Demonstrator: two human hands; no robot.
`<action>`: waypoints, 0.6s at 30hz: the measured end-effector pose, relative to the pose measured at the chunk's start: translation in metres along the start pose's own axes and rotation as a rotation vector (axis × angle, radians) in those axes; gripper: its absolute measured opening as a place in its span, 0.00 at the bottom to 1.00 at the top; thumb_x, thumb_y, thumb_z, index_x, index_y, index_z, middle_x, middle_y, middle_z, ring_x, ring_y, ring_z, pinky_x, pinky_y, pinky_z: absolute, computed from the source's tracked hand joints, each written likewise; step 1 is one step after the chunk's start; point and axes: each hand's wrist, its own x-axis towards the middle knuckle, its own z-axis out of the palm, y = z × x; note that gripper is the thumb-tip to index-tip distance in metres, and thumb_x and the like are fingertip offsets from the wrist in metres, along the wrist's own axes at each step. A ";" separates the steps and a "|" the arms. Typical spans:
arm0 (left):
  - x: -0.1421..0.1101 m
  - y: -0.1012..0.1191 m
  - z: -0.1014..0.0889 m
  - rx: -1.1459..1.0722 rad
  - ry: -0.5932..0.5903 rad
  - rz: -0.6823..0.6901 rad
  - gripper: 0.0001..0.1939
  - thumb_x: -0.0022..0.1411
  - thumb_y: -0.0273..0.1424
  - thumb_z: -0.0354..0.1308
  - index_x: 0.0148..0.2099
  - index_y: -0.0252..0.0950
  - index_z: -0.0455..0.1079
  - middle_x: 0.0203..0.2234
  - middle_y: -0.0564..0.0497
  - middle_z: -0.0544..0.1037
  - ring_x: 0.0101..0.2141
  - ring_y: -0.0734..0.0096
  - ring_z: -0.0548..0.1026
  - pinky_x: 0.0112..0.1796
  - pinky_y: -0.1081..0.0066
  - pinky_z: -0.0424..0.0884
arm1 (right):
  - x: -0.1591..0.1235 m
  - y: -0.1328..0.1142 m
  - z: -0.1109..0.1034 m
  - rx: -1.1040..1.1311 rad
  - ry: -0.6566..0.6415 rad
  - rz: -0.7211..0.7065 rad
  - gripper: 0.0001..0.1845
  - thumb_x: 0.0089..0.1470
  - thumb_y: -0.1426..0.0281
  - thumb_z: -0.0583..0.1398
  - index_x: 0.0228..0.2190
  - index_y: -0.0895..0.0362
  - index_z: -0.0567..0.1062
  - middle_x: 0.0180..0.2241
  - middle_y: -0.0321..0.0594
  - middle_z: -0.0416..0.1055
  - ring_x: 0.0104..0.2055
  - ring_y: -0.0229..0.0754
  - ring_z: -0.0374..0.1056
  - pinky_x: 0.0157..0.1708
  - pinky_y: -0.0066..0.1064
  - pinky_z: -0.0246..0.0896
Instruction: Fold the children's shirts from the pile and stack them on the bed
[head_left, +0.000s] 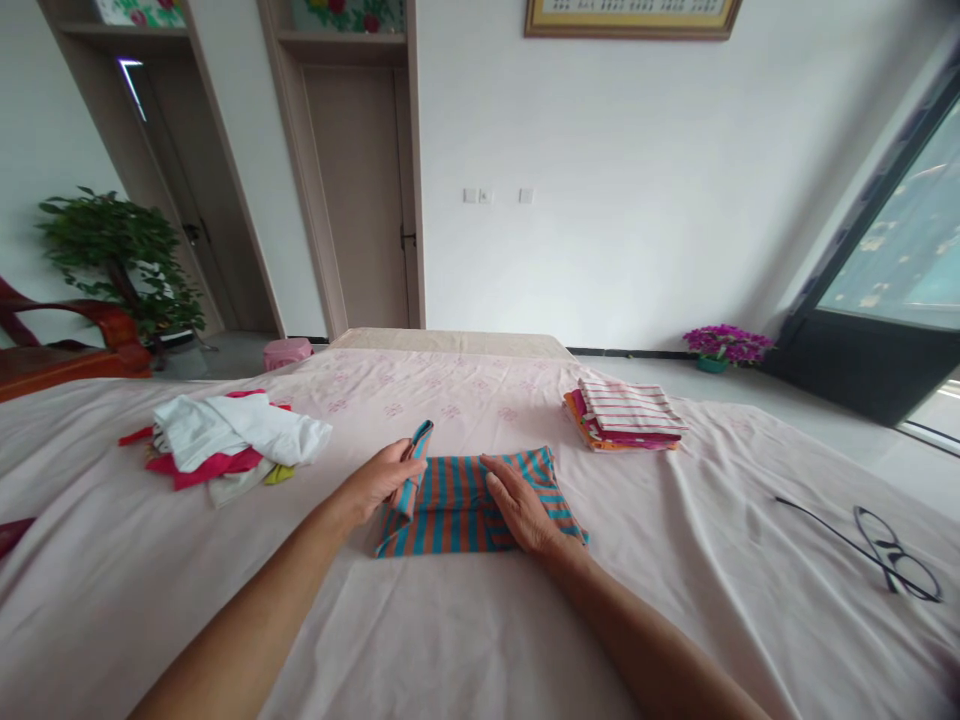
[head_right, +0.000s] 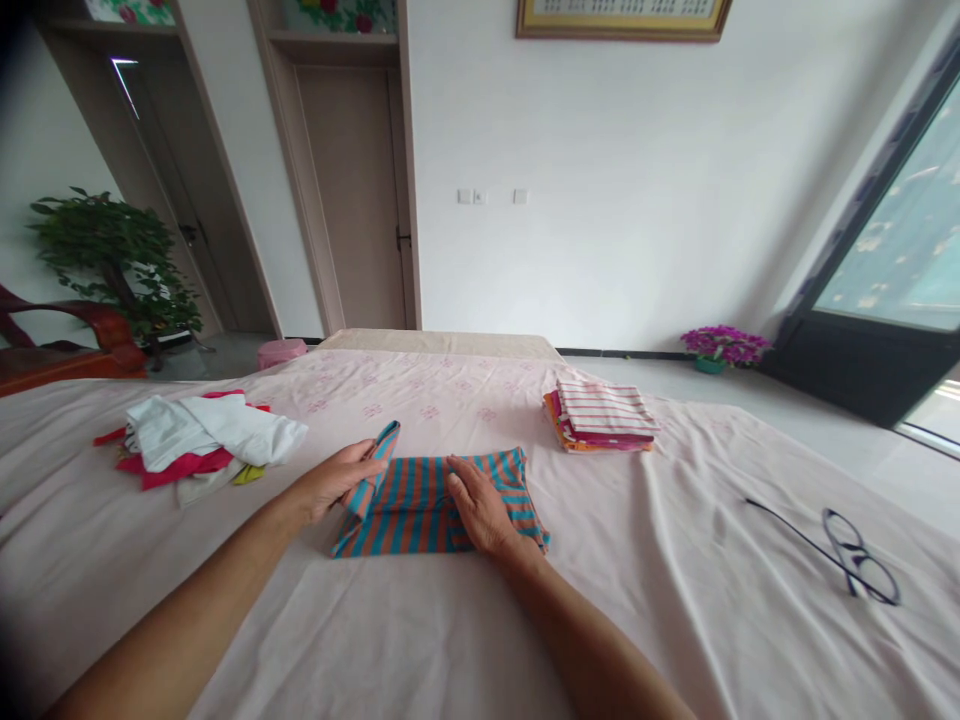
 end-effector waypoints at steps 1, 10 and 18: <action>0.005 -0.004 0.011 0.022 -0.001 -0.001 0.13 0.51 0.36 0.61 0.36 0.37 0.62 0.21 0.60 0.67 0.20 0.79 0.68 0.21 0.79 0.63 | 0.000 0.003 0.001 0.015 0.018 0.010 0.28 0.65 0.53 0.46 0.58 0.53 0.67 0.60 0.43 0.64 0.63 0.46 0.57 0.63 0.44 0.52; 0.027 -0.036 0.056 0.351 0.136 0.068 0.06 0.52 0.28 0.57 0.35 0.37 0.65 0.22 0.56 0.71 0.28 0.72 0.73 0.30 0.76 0.67 | -0.004 0.000 0.003 -0.140 -0.026 -0.112 0.24 0.64 0.64 0.50 0.58 0.56 0.66 0.58 0.47 0.65 0.61 0.46 0.59 0.62 0.43 0.53; 0.027 -0.047 0.062 0.326 0.119 0.110 0.15 0.56 0.35 0.56 0.46 0.36 0.68 0.26 0.52 0.75 0.29 0.69 0.76 0.30 0.74 0.69 | -0.005 -0.003 0.004 -0.202 -0.028 -0.115 0.24 0.62 0.69 0.49 0.58 0.56 0.65 0.58 0.47 0.65 0.60 0.45 0.60 0.61 0.41 0.54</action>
